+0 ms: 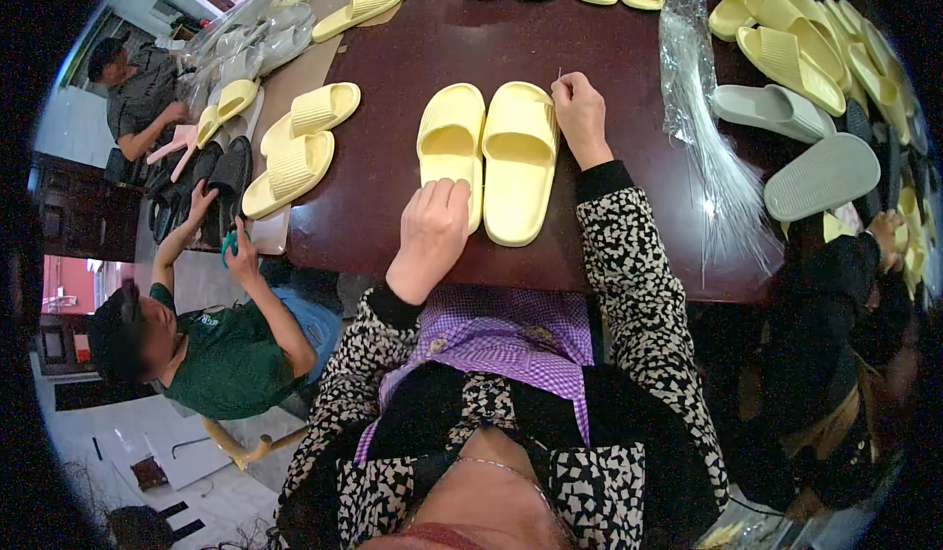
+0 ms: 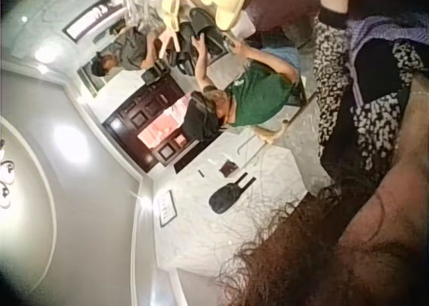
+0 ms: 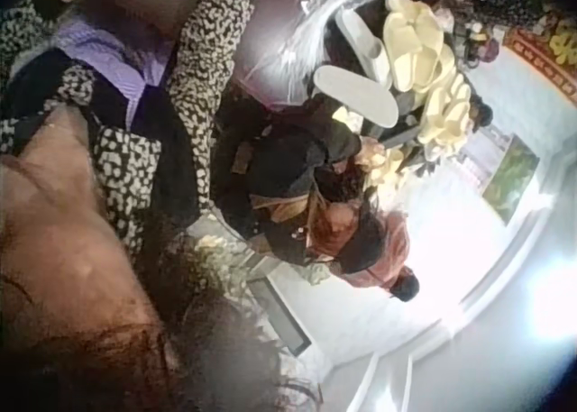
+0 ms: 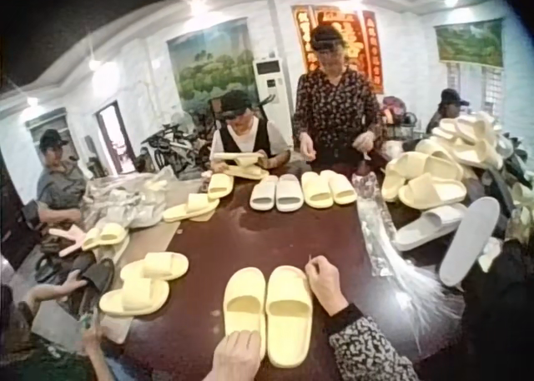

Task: The person pairs slides together by threading plastic tag fasteners through the slides and locking the fasteners together by hand.

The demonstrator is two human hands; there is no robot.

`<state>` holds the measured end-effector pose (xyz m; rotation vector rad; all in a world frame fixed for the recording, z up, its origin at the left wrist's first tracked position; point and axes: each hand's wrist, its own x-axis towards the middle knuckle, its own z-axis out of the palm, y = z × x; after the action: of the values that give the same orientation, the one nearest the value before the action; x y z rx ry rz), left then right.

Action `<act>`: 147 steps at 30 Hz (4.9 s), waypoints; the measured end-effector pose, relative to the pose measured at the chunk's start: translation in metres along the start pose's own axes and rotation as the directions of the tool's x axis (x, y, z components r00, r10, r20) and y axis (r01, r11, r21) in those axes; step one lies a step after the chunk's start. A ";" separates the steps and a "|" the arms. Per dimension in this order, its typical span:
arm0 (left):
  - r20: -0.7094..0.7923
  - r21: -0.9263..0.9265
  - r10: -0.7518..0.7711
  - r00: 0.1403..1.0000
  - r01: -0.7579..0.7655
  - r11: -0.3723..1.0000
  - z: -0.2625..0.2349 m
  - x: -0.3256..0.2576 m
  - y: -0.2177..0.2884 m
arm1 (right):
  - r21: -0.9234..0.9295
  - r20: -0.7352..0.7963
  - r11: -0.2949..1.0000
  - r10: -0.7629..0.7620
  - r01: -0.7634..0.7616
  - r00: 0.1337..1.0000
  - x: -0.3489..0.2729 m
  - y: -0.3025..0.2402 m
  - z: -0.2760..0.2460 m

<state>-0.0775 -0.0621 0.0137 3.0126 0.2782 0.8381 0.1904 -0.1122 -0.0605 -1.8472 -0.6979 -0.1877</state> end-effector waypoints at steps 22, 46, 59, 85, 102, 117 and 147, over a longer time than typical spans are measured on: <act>0.073 -0.214 -0.144 0.987 0.157 0.964 0.092 0.035 -0.070 | 0.406 0.238 0.913 -0.065 -0.039 0.969 0.006 -0.008 0.012; 0.039 -0.298 -0.149 0.988 0.154 0.942 0.093 0.036 -0.074 | 0.040 0.647 0.972 -0.202 0.232 0.735 0.047 -0.056 0.054; 0.008 -0.304 -0.126 0.992 0.122 0.945 0.091 0.037 -0.068 | -0.040 0.730 0.848 -0.337 0.528 0.595 0.041 -0.074 0.069; -0.062 -0.487 -0.110 0.992 0.066 0.871 0.043 0.027 -0.068 | 0.428 0.194 0.902 -0.028 -0.059 0.980 0.010 -0.054 0.028; 0.111 -0.741 -0.287 0.952 0.272 0.614 0.086 0.090 -0.057 | 0.490 0.185 0.871 -0.107 0.002 0.977 -0.029 -0.065 0.014; 0.355 -0.935 -0.455 0.817 0.315 -0.164 0.076 0.088 -0.070 | 0.146 0.120 0.942 -0.320 0.302 0.940 -0.034 -0.082 0.008; 0.398 -0.917 -0.441 0.805 0.345 -0.199 0.078 0.089 -0.071 | 0.132 0.104 0.945 -0.312 0.298 0.944 -0.035 -0.080 0.011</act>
<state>0.0256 0.0262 -0.0111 1.2386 0.3589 0.5737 0.1161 -0.0969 -0.0157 -1.6437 -1.0618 -0.2303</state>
